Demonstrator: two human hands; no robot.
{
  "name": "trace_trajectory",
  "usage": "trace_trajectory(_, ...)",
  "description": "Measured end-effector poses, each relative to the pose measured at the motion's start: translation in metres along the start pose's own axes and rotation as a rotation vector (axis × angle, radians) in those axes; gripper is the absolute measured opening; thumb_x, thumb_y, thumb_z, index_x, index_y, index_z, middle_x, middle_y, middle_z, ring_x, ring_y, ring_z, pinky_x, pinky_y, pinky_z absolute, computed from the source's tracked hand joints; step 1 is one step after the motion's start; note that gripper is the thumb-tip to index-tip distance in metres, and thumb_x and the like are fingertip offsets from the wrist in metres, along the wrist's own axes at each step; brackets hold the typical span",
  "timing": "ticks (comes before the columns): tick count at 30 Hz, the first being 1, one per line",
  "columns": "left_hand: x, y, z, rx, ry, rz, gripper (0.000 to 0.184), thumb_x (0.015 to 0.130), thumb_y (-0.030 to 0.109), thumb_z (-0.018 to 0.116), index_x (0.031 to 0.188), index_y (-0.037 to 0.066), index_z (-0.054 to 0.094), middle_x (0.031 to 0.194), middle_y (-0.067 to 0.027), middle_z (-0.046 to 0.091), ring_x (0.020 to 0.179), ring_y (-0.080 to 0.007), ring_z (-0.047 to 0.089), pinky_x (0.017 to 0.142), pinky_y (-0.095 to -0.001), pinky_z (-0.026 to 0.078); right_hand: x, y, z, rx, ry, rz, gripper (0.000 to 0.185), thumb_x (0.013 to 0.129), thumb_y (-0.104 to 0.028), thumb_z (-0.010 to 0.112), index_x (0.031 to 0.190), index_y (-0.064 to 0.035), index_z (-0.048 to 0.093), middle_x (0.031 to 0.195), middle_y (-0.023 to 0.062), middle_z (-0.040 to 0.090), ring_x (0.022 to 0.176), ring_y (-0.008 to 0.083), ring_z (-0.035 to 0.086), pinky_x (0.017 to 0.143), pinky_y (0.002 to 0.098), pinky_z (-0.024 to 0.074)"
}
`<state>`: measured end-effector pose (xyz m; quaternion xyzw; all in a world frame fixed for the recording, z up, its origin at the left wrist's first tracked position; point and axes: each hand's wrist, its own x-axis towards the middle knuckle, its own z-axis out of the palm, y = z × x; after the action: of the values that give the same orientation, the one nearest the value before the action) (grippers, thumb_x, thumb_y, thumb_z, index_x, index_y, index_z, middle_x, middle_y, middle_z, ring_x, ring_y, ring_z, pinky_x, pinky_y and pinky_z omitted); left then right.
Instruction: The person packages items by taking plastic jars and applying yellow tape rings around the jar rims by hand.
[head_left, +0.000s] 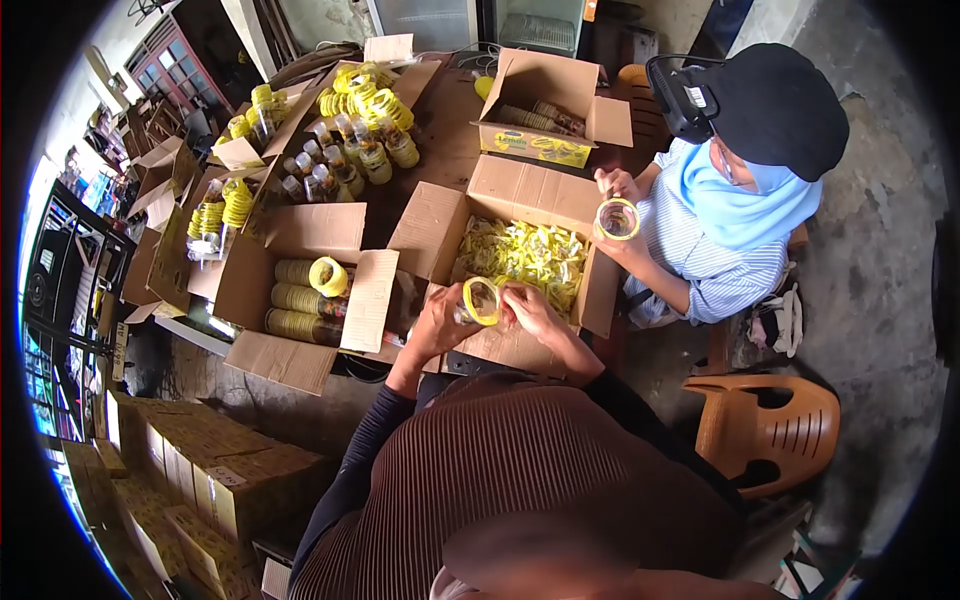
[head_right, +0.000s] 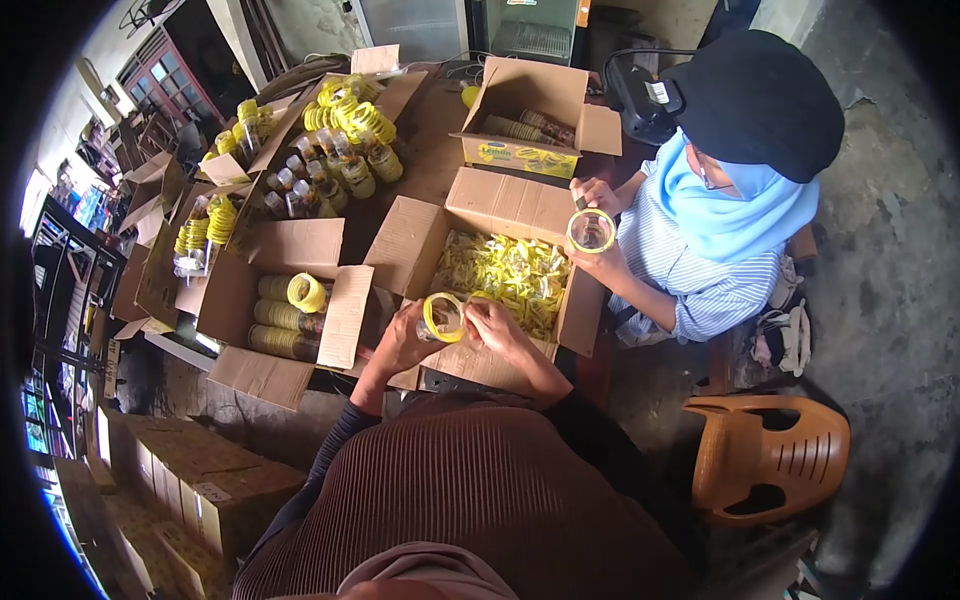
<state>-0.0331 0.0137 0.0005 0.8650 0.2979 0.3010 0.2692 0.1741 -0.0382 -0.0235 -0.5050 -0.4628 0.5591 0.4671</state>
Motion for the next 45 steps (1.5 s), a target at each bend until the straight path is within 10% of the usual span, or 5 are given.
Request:
trace_trajectory(13, -0.004, 0.006, -0.023, -0.275, -0.116, -0.323, 0.064, 0.072, 0.025, 0.084, 0.121, 0.000, 0.050, 0.107, -0.0153, 0.064, 0.103, -0.0241, 0.063, 0.088, -0.0354, 0.049, -0.016, -0.047, 0.012, -0.653, 0.210, -0.712, 0.014, 0.087, -0.005, 0.065, 0.101, -0.0060, 0.063, 0.094, 0.0105, 0.059, 0.089, 0.0269, 0.059, 0.078, 0.0377, 0.0488)
trace_trajectory(22, 0.003, 0.021, 0.011, 0.240, 0.014, -0.067, 0.059, 0.067, 0.021, 0.077, 0.118, 0.007, 0.050, 0.105, -0.0114, 0.060, 0.106, -0.0297, 0.057, 0.103, -0.0459, 0.034, -0.024, -0.042, 0.018, -0.710, 0.160, -0.512, 0.025, 0.087, -0.031, 0.069, 0.096, -0.0077, 0.068, 0.099, 0.0070, 0.066, 0.096, 0.0258, 0.059, 0.080, 0.0405, 0.0425)
trace_trajectory(31, 0.026, 0.038, 0.006, 0.286, -0.085, 0.130, 0.044, 0.070, 0.016, 0.074, 0.107, 0.006, 0.054, 0.111, -0.0105, 0.059, 0.116, -0.0312, 0.054, 0.111, -0.0569, 0.025, -0.030, -0.039, 0.003, -0.083, -0.169, -0.122, 0.020, 0.089, -0.016, 0.070, 0.090, -0.0001, 0.058, 0.082, 0.0020, 0.057, 0.078, 0.0091, 0.055, 0.070, 0.0272, 0.0479)
trace_trajectory(35, 0.028, 0.040, 0.010, 0.160, -0.225, -0.108, 0.041, 0.069, 0.016, 0.074, 0.104, 0.006, 0.055, 0.104, -0.0116, 0.063, 0.099, -0.0298, 0.064, 0.090, -0.0446, 0.049, -0.028, -0.035, 0.000, -0.033, -0.191, -0.147, 0.022, 0.089, -0.018, 0.071, 0.088, -0.0014, 0.057, 0.075, 0.0011, 0.054, 0.071, 0.0085, 0.049, 0.066, 0.0277, 0.0446)
trace_trajectory(45, 0.037, 0.031, 0.010, 0.383, -0.190, 0.108, 0.046, 0.073, 0.033, 0.072, 0.108, 0.006, 0.057, 0.092, -0.0097, 0.065, 0.088, -0.0284, 0.065, 0.077, -0.0394, 0.052, -0.018, -0.031, -0.016, -0.256, -0.267, -0.320, 0.034, 0.090, -0.032, 0.069, 0.087, -0.0016, 0.053, 0.070, 0.0064, 0.048, 0.069, 0.0109, 0.043, 0.062, 0.0319, 0.0412)
